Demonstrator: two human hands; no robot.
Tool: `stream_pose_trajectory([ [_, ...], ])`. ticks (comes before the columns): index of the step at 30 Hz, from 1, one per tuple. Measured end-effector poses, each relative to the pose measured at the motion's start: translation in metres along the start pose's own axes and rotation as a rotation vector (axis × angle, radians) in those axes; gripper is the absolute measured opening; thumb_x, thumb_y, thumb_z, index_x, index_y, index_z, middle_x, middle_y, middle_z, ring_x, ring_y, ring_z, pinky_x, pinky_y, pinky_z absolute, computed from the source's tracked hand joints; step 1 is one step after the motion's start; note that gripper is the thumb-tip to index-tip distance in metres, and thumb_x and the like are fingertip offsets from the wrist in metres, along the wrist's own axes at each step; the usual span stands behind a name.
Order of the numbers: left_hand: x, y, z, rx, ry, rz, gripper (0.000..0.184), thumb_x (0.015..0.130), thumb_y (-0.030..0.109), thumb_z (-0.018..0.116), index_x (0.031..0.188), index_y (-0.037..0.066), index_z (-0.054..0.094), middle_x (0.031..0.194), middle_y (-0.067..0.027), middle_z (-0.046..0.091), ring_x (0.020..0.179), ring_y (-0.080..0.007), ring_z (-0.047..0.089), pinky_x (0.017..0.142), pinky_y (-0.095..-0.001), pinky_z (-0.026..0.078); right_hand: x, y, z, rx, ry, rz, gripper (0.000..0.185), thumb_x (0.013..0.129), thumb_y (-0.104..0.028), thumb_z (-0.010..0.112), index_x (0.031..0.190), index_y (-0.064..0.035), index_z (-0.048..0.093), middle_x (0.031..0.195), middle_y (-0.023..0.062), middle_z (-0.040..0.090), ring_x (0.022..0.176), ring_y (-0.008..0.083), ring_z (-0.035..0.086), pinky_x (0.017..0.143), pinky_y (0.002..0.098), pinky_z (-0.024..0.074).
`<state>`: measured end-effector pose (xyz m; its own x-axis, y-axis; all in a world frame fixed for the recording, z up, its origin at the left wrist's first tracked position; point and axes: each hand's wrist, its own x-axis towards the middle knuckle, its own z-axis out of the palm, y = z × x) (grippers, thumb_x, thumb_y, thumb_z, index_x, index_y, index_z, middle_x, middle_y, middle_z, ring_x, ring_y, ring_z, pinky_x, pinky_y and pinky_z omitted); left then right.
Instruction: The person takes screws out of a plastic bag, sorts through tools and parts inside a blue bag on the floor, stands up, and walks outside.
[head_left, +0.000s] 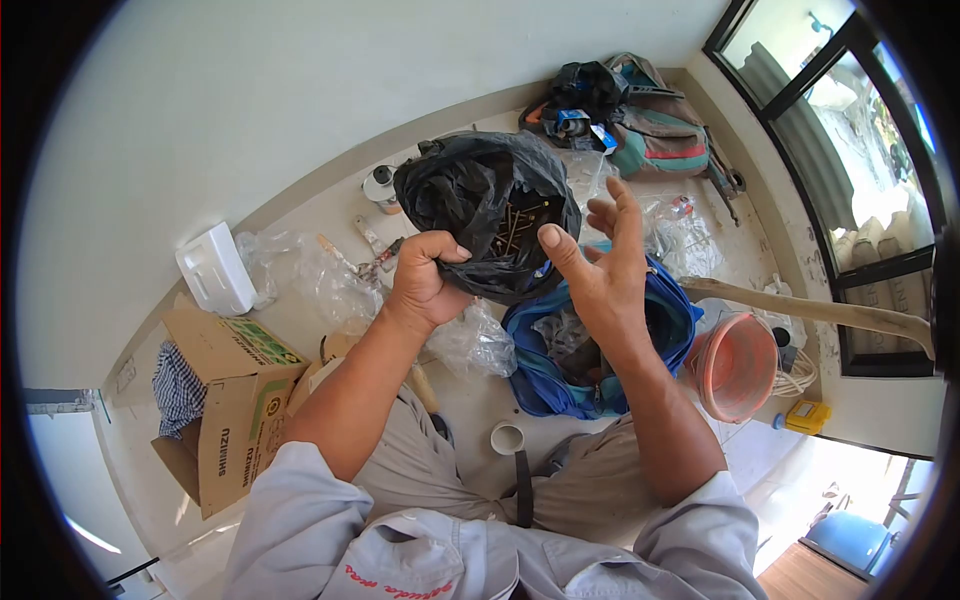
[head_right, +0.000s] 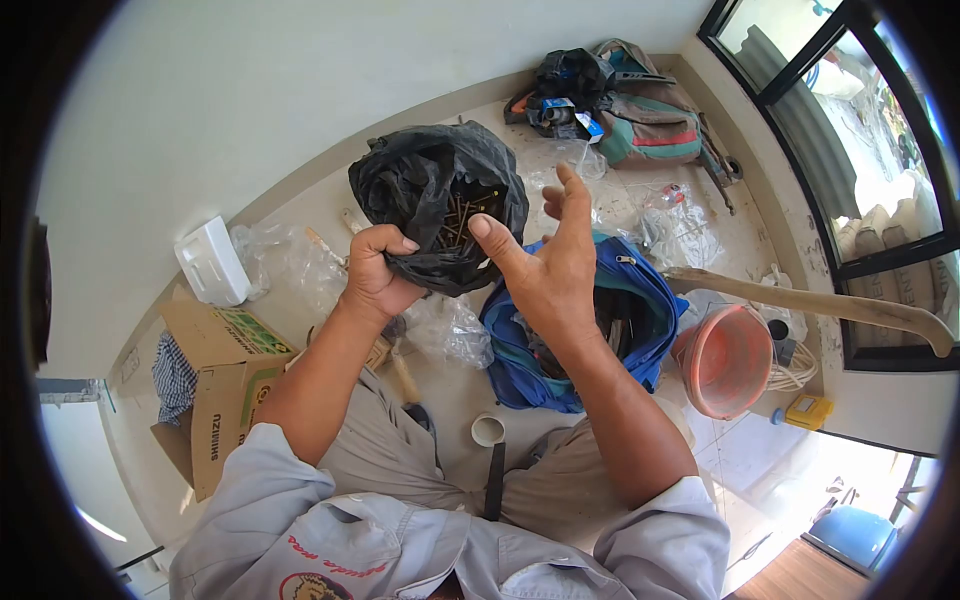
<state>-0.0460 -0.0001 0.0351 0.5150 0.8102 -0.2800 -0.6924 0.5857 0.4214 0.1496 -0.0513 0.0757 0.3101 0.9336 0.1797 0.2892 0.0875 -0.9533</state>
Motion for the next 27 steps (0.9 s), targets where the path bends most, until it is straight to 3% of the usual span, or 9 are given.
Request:
stream_pose_trajectory([
  [4, 0.005, -0.009, -0.01, -0.025, -0.024, -0.034, 0.051, 0.067, 0.0, 0.053, 0.116, -0.004, 0.066, 0.112, -0.0165, 0.072, 0.104, -0.0317, 0.068, 0.102, -0.0469, 0.051, -0.003, 0.028, 0.008, 0.283, -0.354, 0.349, 0.05, 0.083, 0.0, 0.069, 0.129, 0.0099, 0.053, 0.111, 0.0143, 0.066, 0.097, 0.0166, 0.062, 0.082, 0.029, 0.051],
  [7, 0.007, -0.008, -0.009, -0.06, -0.052, -0.047, 0.052, 0.067, -0.001, 0.053, 0.117, -0.004, 0.066, 0.113, -0.0169, 0.071, 0.105, -0.0327, 0.068, 0.104, -0.0473, 0.05, -0.004, 0.036, 0.011, 0.403, -0.268, 0.416, 0.046, 0.08, 0.008, 0.056, 0.126, 0.0093, 0.056, 0.105, 0.0115, 0.068, 0.091, 0.0137, 0.062, 0.082, 0.0257, 0.0497],
  [13, 0.008, -0.003, -0.012, -0.079, -0.072, -0.054, 0.052, 0.069, -0.002, 0.054, 0.12, -0.003, 0.065, 0.115, -0.0162, 0.071, 0.107, -0.0322, 0.067, 0.105, -0.0473, 0.049, -0.002, 0.04, 0.018, 0.369, -0.228, 0.283, 0.045, 0.079, 0.01, 0.054, 0.124, 0.0095, 0.056, 0.108, 0.0114, 0.068, 0.092, 0.014, 0.062, 0.082, 0.0258, 0.0494],
  [16, 0.008, 0.0, -0.004, -0.035, -0.033, -0.045, 0.047, 0.075, 0.001, 0.056, 0.12, -0.002, 0.065, 0.115, -0.0144, 0.071, 0.108, -0.0301, 0.067, 0.104, -0.0463, 0.049, 0.001, 0.029, 0.013, 0.448, -0.298, 0.339, 0.048, 0.082, 0.004, 0.066, 0.128, 0.0101, 0.054, 0.113, 0.0122, 0.067, 0.097, 0.0152, 0.062, 0.087, 0.0276, 0.0503],
  [19, 0.017, -0.007, -0.005, -0.013, 0.045, -0.06, 0.04, 0.082, 0.005, 0.057, 0.12, 0.0, 0.064, 0.115, -0.0125, 0.071, 0.108, -0.028, 0.067, 0.104, -0.0452, 0.05, 0.013, 0.007, -0.004, 0.353, -0.658, 0.283, 0.072, 0.077, -0.01, 0.085, 0.136, 0.0109, 0.049, 0.118, 0.013, 0.064, 0.109, 0.017, 0.06, 0.093, 0.0296, 0.05],
  [20, 0.021, -0.011, -0.007, -0.013, 0.075, -0.069, 0.037, 0.084, 0.007, 0.058, 0.12, 0.001, 0.064, 0.114, -0.0119, 0.071, 0.108, -0.0274, 0.067, 0.104, -0.0448, 0.05, 0.013, 0.029, -0.006, 0.206, -0.638, 0.081, 0.108, 0.062, -0.02, 0.097, 0.15, 0.004, 0.039, 0.133, 0.0189, 0.058, 0.12, 0.0262, 0.061, 0.099, 0.0356, 0.0511],
  [23, 0.024, -0.023, -0.003, 0.084, 0.201, -0.132, 0.037, 0.084, 0.007, 0.059, 0.12, 0.002, 0.064, 0.113, -0.0123, 0.07, 0.106, -0.0249, 0.068, 0.097, -0.0446, 0.054, 0.014, 0.002, -0.004, -0.457, -0.49, -0.259, 0.125, 0.053, -0.017, 0.098, 0.158, -0.007, 0.029, 0.148, 0.0241, 0.046, 0.128, 0.0391, 0.057, 0.099, 0.0424, 0.0533],
  [24, 0.025, -0.028, -0.006, 0.256, 0.177, -0.168, 0.037, 0.084, 0.008, 0.059, 0.119, 0.002, 0.065, 0.111, -0.0116, 0.07, 0.104, -0.0234, 0.069, 0.094, -0.0435, 0.055, 0.013, 0.009, -0.004, -0.54, -0.49, -0.233, 0.132, 0.05, -0.013, 0.096, 0.161, -0.0194, 0.024, 0.154, 0.0271, 0.036, 0.124, 0.048, 0.057, 0.098, 0.0476, 0.0541],
  [27, 0.029, -0.047, -0.018, 0.588, 0.09, -0.314, 0.035, 0.082, 0.007, 0.061, 0.116, 0.004, 0.066, 0.107, -0.0093, 0.07, 0.1, -0.0194, 0.068, 0.089, -0.0406, 0.056, 0.012, 0.021, -0.004, -0.56, -0.656, -0.173, 0.109, 0.06, -0.011, 0.09, 0.155, -0.0197, 0.039, 0.146, 0.0226, 0.048, 0.117, 0.0447, 0.063, 0.094, 0.0463, 0.0555],
])
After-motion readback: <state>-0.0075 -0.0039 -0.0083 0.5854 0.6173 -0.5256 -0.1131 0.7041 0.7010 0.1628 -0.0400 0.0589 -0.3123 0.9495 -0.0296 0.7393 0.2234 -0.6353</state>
